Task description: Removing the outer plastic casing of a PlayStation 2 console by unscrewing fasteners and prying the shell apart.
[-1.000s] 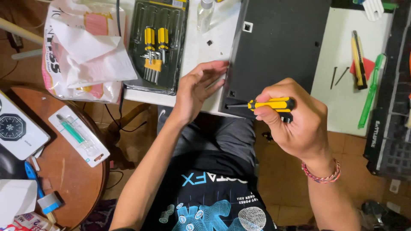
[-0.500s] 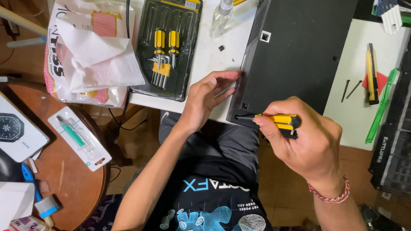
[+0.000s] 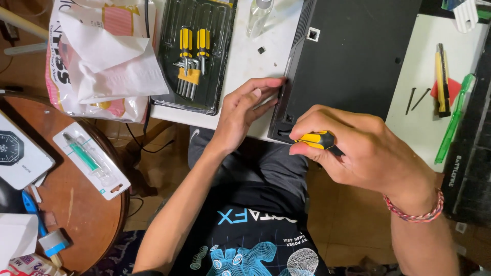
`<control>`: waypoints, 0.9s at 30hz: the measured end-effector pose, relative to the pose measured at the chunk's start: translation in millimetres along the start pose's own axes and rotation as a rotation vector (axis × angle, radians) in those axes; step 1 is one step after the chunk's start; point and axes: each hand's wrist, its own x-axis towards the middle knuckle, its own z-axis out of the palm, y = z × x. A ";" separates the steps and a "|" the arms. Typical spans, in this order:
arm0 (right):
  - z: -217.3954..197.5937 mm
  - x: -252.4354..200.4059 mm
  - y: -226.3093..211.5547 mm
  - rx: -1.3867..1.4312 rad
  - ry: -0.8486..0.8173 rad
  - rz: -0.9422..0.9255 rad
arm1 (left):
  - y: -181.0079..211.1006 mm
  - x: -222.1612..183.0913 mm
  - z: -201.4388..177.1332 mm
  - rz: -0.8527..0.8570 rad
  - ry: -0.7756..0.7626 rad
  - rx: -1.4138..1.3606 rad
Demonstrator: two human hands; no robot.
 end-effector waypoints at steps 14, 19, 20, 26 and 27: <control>11.0 -18.3 37.5 0.022 0.067 -0.146 | 93.0 -6.9 51.8 0.724 -0.368 0.855; 13.2 -20.5 45.3 -0.006 0.079 -0.245 | 95.3 -2.5 52.5 0.741 -0.439 0.865; 14.8 -22.5 49.9 0.046 0.073 -0.205 | 95.9 -2.5 53.5 0.719 -0.464 0.872; 12.6 -9.9 43.2 0.115 0.080 -0.226 | 95.2 -6.5 62.4 0.725 -0.390 0.825; 12.1 -8.1 40.6 0.188 0.078 -0.198 | 92.0 -9.2 63.4 0.730 -0.340 0.811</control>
